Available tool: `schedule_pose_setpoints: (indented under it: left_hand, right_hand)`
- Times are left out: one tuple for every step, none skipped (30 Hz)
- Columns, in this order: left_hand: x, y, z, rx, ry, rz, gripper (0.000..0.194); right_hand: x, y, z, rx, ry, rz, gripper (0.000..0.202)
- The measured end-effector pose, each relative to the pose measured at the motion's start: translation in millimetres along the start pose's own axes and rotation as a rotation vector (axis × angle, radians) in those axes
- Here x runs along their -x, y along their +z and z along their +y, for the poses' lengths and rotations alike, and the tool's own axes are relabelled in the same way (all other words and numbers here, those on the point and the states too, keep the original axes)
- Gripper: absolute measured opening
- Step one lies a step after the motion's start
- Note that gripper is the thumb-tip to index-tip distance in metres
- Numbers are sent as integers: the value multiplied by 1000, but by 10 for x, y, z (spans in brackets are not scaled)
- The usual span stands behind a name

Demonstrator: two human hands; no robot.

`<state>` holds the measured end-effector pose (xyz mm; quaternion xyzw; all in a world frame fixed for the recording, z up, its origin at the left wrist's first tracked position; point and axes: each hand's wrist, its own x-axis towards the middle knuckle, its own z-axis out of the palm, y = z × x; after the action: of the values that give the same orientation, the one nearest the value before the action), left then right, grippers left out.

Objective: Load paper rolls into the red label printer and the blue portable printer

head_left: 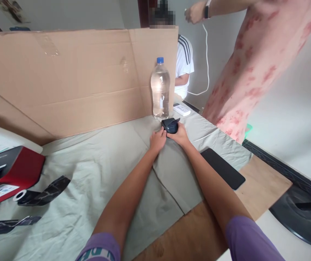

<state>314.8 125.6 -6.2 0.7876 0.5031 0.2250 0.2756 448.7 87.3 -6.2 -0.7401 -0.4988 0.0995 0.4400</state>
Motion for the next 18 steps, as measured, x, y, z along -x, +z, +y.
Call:
schedule_pose_setpoints:
  left_hand:
    - [28,-11,-6,-12,8,-6,54]
    - [72,-35,-18,-26,18,-9,55]
    - [132,-78,-41,-42,27,-9,56]
    - [207,-145,-76,-60,34,-7,57]
    - [299,-241,-122,-76,33,-8,58]
    - [405,-370,-178,-83,28,-19,58]
    - [528,-534,-242,-74,21,-46,58]
    - [665,-735,-310,-47,9,-90,56]
    - [816,-970,-378,3,-5,-158,54]
    - [980,-1235,-445,68,-23,-238,51]
    - [1152,-1521,-514,129,-60,-326,48]
    - [1327,-1822,-587,180,-107,-415,45]
    - [1499,-2129,-671,220,-157,-436,42]
    - [1661,-2434,-773,245,-203,-395,38]
    - [1806,-2731,-898,269,-247,-291,35]
    - [1929,-3015,-1051,304,-278,-116,33]
    - [2029,-3281,-1231,355,-311,113,33]
    - [2103,-3526,-1434,394,-339,351,32]
  right_hand:
    - [2,0,9,14,28,-10,91]
    - [7,-14,7,28,50,-17,95]
    - [13,-41,-7,40,70,-6,100]
    - [20,-82,-35,46,83,31,104]
    - [30,-131,-77,42,86,95,104]
    - [43,-185,-136,29,72,182,101]
    - [62,-237,-210,8,37,279,93]
    - [91,-278,-300,-17,-20,367,82]
    - [133,-302,-403,-49,-91,426,69]
    - [191,-301,-521,-86,-169,433,54]
    - [269,-272,-650,-127,-253,379,39]
    - [367,-211,-791,-161,-339,264,25]
    - [484,-119,-943,-181,-427,108,14]
    - [614,2,-1105,-179,-517,-54,7]
    - [752,151,-1278,-159,-608,-192,6]
    - [889,324,-1464,-132,-697,-289,5]
    - [1018,518,-1662,-114,-772,-345,6]
    - [1134,731,-1873,-116,-823,-371,8]
